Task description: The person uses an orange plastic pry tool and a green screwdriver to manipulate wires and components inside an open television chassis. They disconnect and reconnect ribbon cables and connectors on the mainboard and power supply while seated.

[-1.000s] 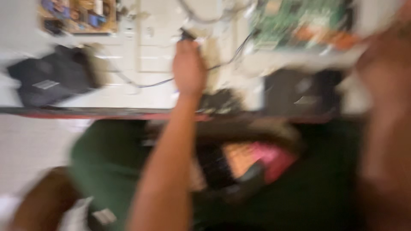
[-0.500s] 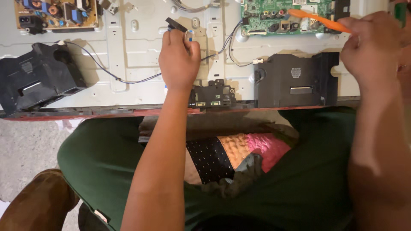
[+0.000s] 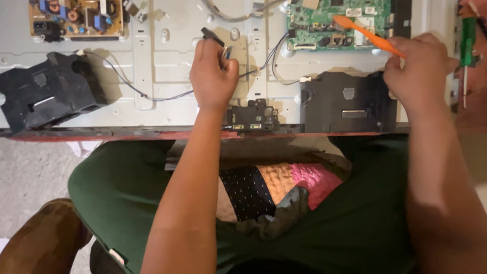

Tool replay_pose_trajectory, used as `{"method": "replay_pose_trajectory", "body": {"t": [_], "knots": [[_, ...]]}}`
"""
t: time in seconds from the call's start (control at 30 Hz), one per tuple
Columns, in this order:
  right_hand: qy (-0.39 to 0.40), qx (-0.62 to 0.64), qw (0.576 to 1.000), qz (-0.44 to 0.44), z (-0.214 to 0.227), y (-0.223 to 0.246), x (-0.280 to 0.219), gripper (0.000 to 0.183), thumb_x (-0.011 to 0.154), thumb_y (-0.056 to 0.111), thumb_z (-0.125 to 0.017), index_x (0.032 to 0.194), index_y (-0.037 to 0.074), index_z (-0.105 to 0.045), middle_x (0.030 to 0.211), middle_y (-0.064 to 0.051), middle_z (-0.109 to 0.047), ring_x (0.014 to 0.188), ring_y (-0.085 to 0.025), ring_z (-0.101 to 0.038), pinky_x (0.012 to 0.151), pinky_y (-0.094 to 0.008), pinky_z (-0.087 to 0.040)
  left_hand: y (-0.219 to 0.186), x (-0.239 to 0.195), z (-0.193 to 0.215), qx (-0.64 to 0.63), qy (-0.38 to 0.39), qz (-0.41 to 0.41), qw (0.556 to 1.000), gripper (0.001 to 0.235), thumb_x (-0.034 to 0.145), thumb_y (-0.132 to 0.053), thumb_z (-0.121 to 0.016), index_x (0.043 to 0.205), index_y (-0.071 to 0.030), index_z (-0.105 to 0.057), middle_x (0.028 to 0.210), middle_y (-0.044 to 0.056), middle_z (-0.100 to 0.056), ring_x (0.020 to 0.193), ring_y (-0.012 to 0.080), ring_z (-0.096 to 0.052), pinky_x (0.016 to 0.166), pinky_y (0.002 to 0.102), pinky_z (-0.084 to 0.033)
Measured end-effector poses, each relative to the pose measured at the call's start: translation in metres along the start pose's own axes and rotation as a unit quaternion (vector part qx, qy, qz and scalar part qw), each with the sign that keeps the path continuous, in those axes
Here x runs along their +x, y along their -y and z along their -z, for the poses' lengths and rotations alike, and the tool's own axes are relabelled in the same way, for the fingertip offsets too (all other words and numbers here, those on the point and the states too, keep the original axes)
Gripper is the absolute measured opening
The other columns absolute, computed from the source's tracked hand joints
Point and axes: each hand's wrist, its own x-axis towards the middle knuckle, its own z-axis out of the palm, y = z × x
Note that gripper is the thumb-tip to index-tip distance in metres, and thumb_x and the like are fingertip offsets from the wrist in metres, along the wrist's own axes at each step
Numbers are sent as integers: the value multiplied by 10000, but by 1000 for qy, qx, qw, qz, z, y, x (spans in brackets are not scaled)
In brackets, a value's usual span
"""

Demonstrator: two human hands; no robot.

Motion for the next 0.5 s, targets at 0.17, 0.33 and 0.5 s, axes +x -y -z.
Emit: {"method": "replay_pose_trajectory", "body": {"t": [0.17,0.33,0.5], "knots": [[49,12,999,18,12,-2,3,374,899,88,-681,1263,65,-764,959,-181,-669,972,-378,-640,858,-481,-508,0,0,3,-54,7,10,998,150,793,-43,-639,881,-23,-521,864,131,-521,712,307,-538,643,411,-459],[72,-6,997,-9,0,-41,-6,340,884,38,-577,1187,70,-730,1006,-166,-714,961,-351,-678,932,-459,-530,2,4,2,-63,2,16,998,99,839,-45,-645,884,-18,-561,847,132,-542,699,283,-556,640,402,-465],[25,-54,998,-7,-9,-50,-9,345,881,10,-605,1185,66,-759,1039,-182,-692,969,-372,-648,847,-485,-499,6,0,3,-73,12,18,997,97,841,-43,-658,877,-14,-573,833,126,-553,686,272,-570,636,390,-471]]}}
